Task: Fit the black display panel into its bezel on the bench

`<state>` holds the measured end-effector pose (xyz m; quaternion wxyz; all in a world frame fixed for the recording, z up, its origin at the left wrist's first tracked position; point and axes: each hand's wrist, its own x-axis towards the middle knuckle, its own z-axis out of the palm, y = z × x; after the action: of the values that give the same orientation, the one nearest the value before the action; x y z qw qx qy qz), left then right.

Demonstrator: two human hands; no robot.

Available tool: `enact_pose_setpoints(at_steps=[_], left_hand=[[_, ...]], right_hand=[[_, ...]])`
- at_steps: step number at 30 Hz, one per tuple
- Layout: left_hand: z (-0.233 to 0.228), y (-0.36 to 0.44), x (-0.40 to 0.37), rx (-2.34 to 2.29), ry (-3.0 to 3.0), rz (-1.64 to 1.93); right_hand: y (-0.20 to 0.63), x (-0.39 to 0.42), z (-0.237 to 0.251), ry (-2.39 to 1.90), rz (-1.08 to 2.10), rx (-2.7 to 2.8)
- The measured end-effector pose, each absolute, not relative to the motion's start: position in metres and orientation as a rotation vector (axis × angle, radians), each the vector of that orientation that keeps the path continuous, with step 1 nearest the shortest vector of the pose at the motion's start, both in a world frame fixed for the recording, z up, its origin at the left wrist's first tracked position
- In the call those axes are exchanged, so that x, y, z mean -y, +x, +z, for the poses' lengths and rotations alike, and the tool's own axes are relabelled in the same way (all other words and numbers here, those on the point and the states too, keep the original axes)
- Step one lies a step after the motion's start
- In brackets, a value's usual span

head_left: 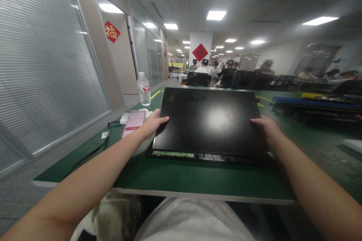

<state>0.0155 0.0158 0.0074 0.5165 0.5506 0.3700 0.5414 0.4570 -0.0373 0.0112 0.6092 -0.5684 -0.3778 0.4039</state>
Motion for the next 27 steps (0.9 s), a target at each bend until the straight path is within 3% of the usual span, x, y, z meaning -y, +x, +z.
enact_pose_setpoints(at_steps=[27], left_hand=[[0.0029,0.0135,-0.0165,-1.013,1.393,1.102]], right_hand=[[0.4555,0.0352,0.0031,-1.468,1.046,0.768]])
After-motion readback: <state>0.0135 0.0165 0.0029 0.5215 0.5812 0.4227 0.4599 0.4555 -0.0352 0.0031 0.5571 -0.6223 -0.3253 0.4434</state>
